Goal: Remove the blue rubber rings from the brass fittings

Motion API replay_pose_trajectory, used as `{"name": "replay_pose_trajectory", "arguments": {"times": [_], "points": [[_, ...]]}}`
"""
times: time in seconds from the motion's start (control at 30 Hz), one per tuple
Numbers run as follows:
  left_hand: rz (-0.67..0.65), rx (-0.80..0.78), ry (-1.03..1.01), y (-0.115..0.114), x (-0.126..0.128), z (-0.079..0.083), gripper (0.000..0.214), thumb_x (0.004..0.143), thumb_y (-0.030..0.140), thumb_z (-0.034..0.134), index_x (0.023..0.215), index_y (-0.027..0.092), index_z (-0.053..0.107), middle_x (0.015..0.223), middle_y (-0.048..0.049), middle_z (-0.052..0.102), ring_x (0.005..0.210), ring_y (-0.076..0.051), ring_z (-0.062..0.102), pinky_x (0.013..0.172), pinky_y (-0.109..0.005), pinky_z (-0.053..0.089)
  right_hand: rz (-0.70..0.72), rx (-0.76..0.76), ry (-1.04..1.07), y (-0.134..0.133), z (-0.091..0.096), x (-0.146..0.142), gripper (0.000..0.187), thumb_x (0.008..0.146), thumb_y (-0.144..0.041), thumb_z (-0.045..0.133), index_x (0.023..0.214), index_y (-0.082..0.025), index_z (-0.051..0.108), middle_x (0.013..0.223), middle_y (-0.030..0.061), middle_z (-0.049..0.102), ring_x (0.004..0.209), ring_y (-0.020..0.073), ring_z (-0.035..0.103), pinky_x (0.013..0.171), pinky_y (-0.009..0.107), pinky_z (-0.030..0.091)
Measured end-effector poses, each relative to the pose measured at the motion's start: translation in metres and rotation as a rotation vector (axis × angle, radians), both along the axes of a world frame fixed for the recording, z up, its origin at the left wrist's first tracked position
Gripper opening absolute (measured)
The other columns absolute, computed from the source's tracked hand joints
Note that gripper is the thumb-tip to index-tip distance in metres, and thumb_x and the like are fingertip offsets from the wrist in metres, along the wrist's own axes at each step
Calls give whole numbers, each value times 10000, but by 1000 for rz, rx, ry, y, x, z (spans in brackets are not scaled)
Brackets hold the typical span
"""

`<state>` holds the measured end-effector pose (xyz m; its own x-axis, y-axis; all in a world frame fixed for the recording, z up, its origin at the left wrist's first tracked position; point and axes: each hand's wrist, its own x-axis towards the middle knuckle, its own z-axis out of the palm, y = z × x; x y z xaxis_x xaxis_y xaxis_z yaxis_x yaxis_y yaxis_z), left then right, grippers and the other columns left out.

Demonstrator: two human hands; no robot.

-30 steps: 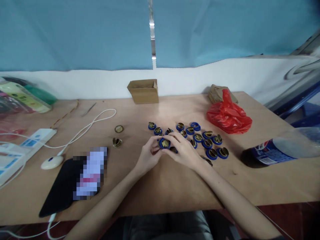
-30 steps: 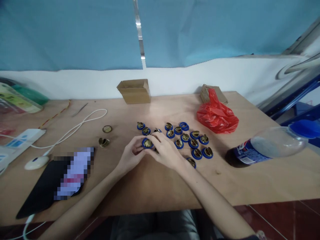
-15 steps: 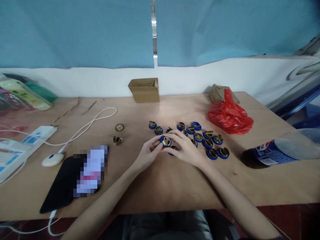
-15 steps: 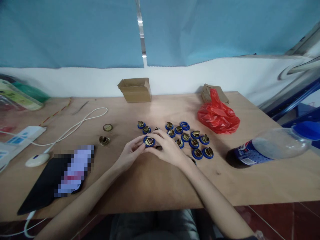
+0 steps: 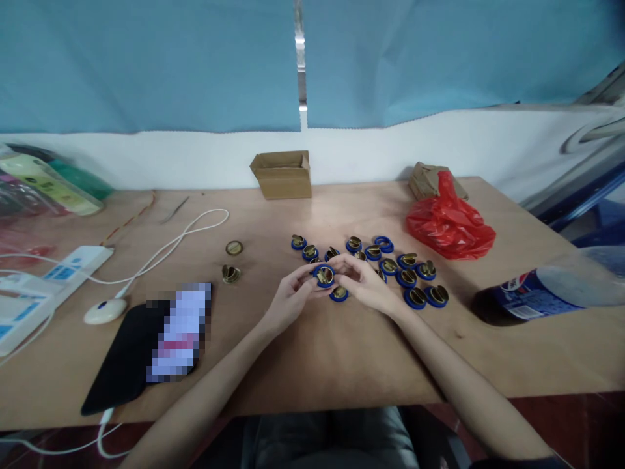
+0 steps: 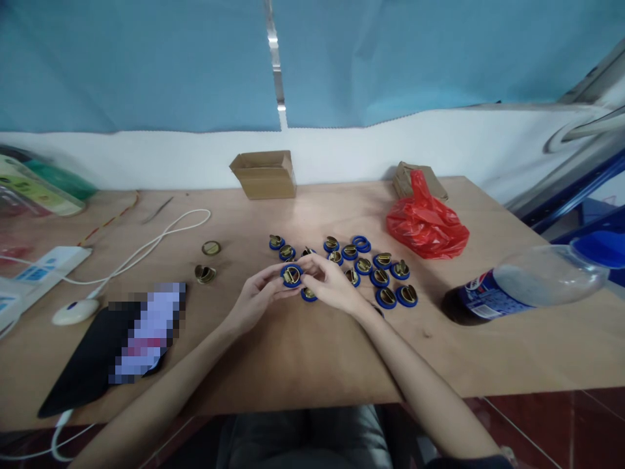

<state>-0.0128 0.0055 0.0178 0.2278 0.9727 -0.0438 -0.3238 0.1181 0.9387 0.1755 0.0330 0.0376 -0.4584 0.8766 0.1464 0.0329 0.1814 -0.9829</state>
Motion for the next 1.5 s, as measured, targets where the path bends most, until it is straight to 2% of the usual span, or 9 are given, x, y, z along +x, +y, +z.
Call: {"name": "replay_pose_trajectory", "arguments": {"times": [0.23,0.43,0.6,0.73,0.9,1.03,1.17,1.37,1.5], "points": [[-1,5,36,2,-3,2,370,828,312,706,1171,175,682,1113,-102,756,942,-259,755,882,-462,629,-11,1,13,-2,-1,-3,201,873,-217,607,1073,-197,600,928,29,685,844,156,674,791,323,574],[14,-24,62,0,-1,1,398,805,282,699,1179,149,671,1065,-107,773,867,-254,769,855,-456,640,-5,43,-44,-4,1,-1,239,844,-143,575,1074,-196,612,881,21,667,786,151,650,734,303,553],[23,-20,74,-2,-2,5,396,805,297,720,1171,151,673,1054,-100,777,915,-255,763,858,-431,640,-21,115,-65,-7,0,-3,273,860,-122,551,1110,-206,622,900,29,682,806,163,660,739,313,552],[17,-26,68,0,-3,8,406,823,382,725,1142,136,673,1043,-112,778,917,-265,766,872,-437,630,-73,233,-64,-9,5,-3,294,878,-124,541,1142,-212,635,936,38,697,822,164,661,762,319,554],[-84,0,126,2,-1,5,465,823,512,716,1077,130,640,886,-112,785,826,-271,774,813,-441,633,-163,327,-97,-8,14,-1,263,915,-161,511,1108,-211,682,955,46,713,779,159,651,722,306,542],[-53,94,245,-1,1,6,390,864,489,675,1030,137,647,914,-101,781,812,-223,761,787,-369,619,-175,301,-134,-6,14,0,273,940,-184,489,1115,-214,696,889,37,708,681,146,619,614,275,506],[-36,146,326,0,-1,8,327,889,450,640,976,137,680,893,-85,778,771,-187,737,757,-323,599,-160,253,-83,-7,14,0,269,943,-210,517,1166,-222,668,907,36,701,731,153,635,660,290,525],[-101,35,250,3,-4,10,315,862,445,657,887,133,694,811,-81,769,686,-180,722,660,-292,577,-58,164,-19,-11,16,-3,348,887,-174,556,1225,-232,612,988,38,693,854,167,657,783,323,547],[-113,0,205,4,-5,9,262,838,387,672,885,129,683,781,-76,764,662,-172,718,639,-283,576,-44,165,-29,-12,9,-5,387,870,-150,537,1242,-236,599,994,39,683,842,165,652,783,332,543]]}}
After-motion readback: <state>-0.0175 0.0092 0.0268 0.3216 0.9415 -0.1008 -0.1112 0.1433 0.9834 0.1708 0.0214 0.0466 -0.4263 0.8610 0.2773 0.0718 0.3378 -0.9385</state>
